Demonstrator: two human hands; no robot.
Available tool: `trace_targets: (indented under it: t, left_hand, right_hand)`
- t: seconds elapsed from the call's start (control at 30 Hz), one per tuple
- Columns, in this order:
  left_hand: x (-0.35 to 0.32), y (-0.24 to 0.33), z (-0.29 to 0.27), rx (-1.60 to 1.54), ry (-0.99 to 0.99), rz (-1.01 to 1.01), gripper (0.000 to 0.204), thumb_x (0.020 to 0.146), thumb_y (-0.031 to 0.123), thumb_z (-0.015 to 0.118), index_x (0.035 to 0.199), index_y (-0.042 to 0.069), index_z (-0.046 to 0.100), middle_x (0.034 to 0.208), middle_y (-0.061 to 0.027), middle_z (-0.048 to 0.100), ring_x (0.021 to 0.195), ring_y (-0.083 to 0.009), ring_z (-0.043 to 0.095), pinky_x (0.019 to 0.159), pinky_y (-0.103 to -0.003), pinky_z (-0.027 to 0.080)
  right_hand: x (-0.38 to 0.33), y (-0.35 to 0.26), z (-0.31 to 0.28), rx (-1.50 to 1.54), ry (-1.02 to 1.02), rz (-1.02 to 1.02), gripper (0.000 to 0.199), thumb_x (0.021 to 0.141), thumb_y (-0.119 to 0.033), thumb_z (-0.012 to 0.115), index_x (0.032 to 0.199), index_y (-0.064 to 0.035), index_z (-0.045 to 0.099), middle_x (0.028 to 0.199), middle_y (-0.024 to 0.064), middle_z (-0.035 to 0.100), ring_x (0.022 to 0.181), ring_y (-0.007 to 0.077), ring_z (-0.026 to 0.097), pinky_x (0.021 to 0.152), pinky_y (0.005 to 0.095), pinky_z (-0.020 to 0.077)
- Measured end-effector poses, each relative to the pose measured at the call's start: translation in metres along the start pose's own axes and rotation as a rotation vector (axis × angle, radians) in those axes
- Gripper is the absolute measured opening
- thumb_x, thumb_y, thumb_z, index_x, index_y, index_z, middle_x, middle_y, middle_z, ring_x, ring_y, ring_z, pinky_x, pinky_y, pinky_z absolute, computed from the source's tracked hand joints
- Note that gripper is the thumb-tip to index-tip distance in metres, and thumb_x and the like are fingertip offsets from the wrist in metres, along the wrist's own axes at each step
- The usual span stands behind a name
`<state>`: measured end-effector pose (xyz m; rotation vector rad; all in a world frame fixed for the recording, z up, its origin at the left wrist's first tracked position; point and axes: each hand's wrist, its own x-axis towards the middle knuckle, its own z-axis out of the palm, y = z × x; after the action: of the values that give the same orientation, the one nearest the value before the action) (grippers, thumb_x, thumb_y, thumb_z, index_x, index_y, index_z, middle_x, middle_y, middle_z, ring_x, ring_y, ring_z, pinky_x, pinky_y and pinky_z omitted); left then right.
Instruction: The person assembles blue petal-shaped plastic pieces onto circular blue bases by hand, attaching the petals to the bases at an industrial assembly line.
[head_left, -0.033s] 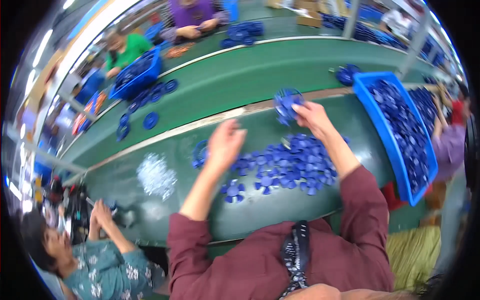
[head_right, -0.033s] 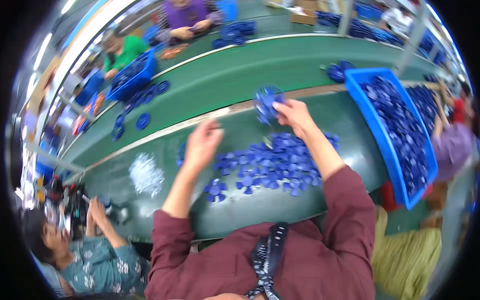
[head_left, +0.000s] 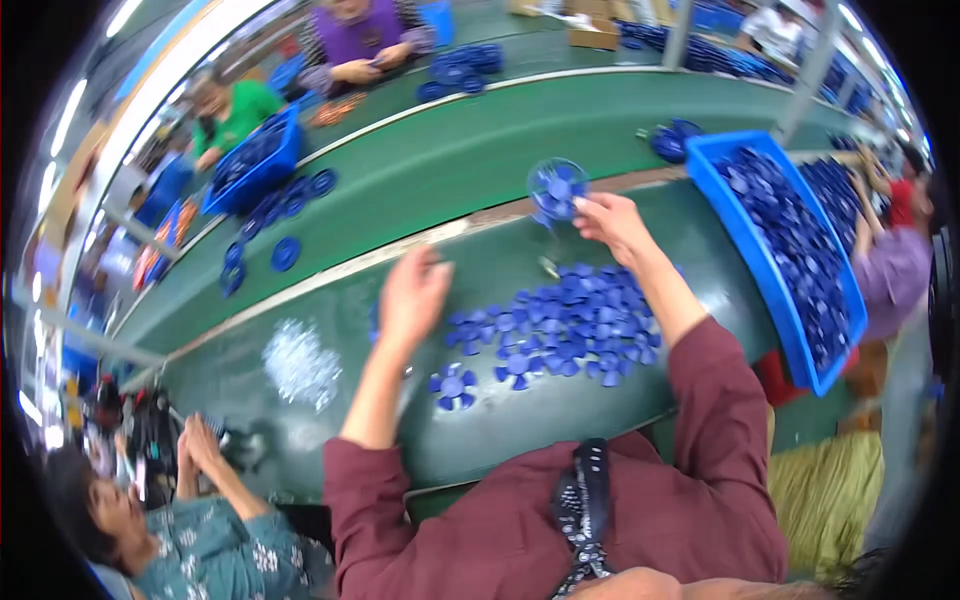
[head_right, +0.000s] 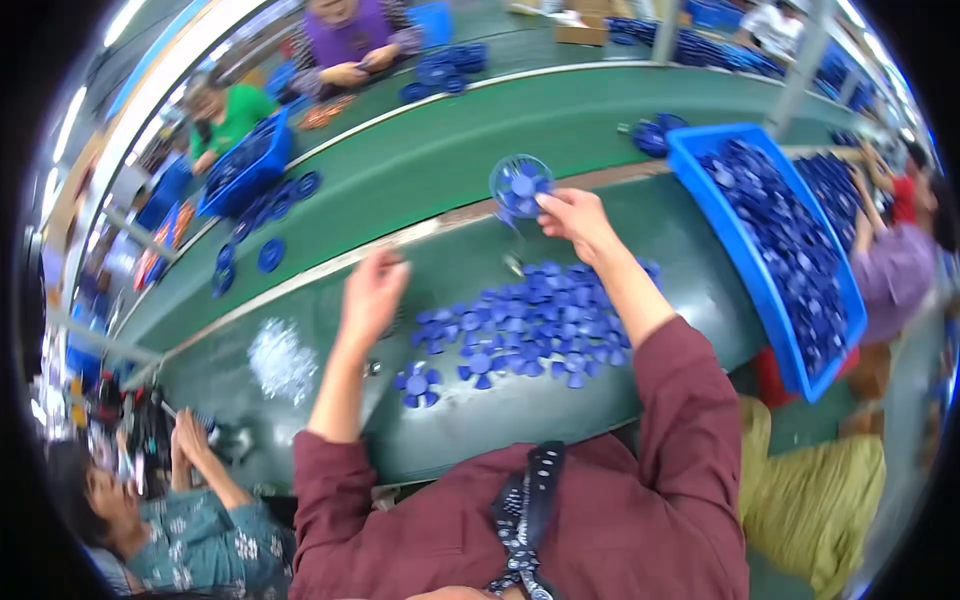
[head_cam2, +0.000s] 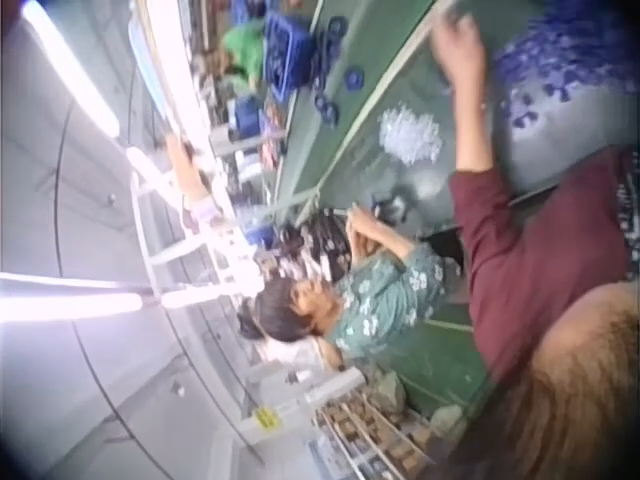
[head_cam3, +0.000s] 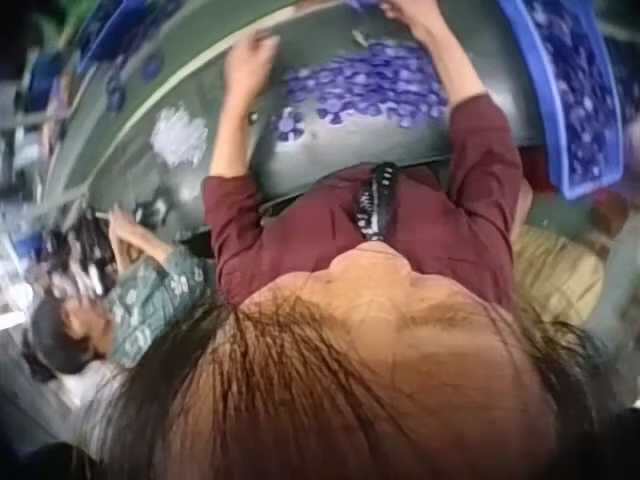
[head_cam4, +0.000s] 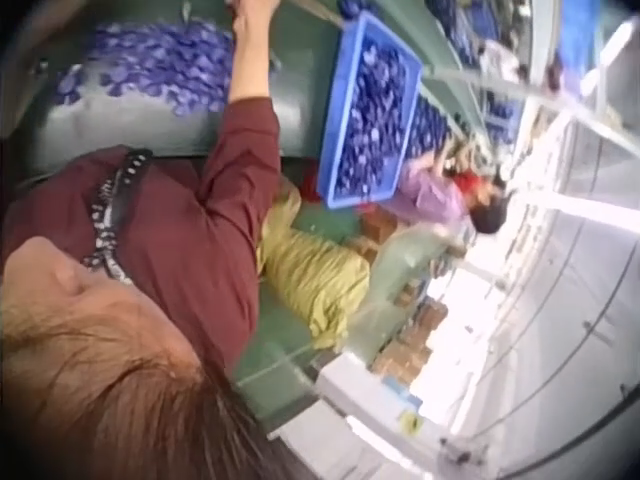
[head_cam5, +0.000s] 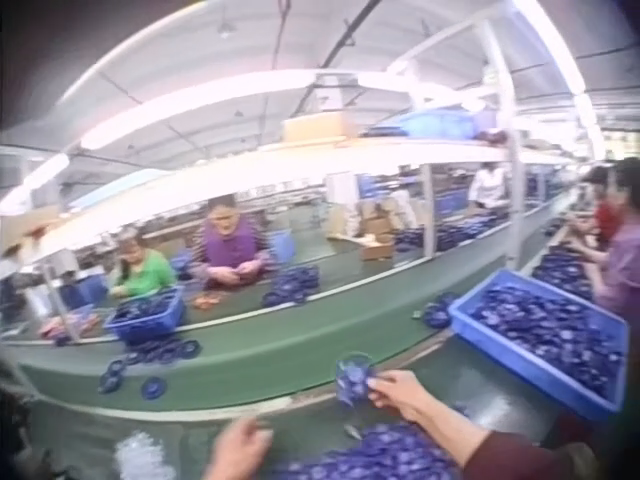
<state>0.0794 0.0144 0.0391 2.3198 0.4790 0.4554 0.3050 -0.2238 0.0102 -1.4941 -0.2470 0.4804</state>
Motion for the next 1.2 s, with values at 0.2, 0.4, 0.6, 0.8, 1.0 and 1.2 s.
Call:
trace_targets:
  t: [0.2,0.4,0.6,0.8,1.0,1.2]
  left_hand:
    - [-0.022,-0.107,-0.046,0.446,0.064,-0.038,0.031,0.084,0.019,0.066,0.107,0.0,0.059,0.099,-0.0186,0.063,0.09,-0.0311,0.061,0.08,-0.04,0.048]
    - [-0.018,-0.119,-0.04,0.341,0.057,-0.116,0.015,0.089,0.013,0.058,0.088,-0.002,0.059,0.073,-0.0154,0.062,0.066,-0.0275,0.059,0.064,-0.038,0.046]
    - [-0.006,-0.046,-0.016,-0.595,0.045,-0.154,0.025,0.095,0.011,0.053,0.115,-0.003,0.055,0.099,-0.0032,0.063,0.082,-0.0095,0.057,0.073,-0.025,0.047]
    - [-0.02,0.046,0.033,-1.07,-0.257,-0.303,0.018,0.094,0.021,0.058,0.099,0.004,0.059,0.084,-0.0008,0.06,0.072,-0.0086,0.057,0.056,-0.025,0.053]
    - [-0.044,0.062,0.068,-1.186,-0.351,-0.416,0.022,0.095,0.024,0.057,0.103,0.003,0.056,0.092,-0.0024,0.06,0.083,-0.0108,0.057,0.078,-0.028,0.049]
    - [-0.04,0.065,0.072,-1.231,-0.464,-0.392,0.031,0.099,0.028,0.051,0.11,0.0,0.057,0.1,-0.0063,0.063,0.086,-0.0129,0.061,0.079,-0.028,0.051]
  right_hand:
    - [-0.03,0.004,-0.095,-0.48,0.184,-0.188,0.026,0.077,-0.009,0.066,0.101,0.0014,0.064,0.084,0.0085,0.067,0.073,0.017,0.064,0.063,0.0312,0.0516]
    - [-0.086,0.006,-0.136,-1.175,0.136,-0.223,0.028,0.074,-0.007,0.06,0.1,-0.0023,0.066,0.089,0.0162,0.066,0.089,0.0334,0.064,0.079,0.0415,0.0501]
    - [-0.131,0.0,-0.102,-1.333,0.035,-0.365,0.028,0.073,-0.011,0.064,0.101,-0.0078,0.065,0.093,0.0148,0.059,0.096,0.0337,0.058,0.08,0.0435,0.0503]
    - [-0.127,0.035,-0.087,-1.434,0.068,-0.307,0.025,0.075,-0.012,0.065,0.099,-0.0086,0.061,0.096,0.016,0.055,0.092,0.0353,0.058,0.074,0.0454,0.0513]
    - [-0.133,0.023,-0.086,-1.314,0.125,-0.327,0.036,0.076,-0.017,0.069,0.11,-0.0099,0.059,0.096,0.0166,0.055,0.089,0.0369,0.059,0.075,0.0446,0.0507]
    - [-0.168,-0.042,-0.028,-0.917,0.12,-0.661,0.048,0.073,-0.005,0.074,0.118,-0.0029,0.056,0.091,0.0125,0.058,0.073,0.0226,0.057,0.067,0.0327,0.0486]
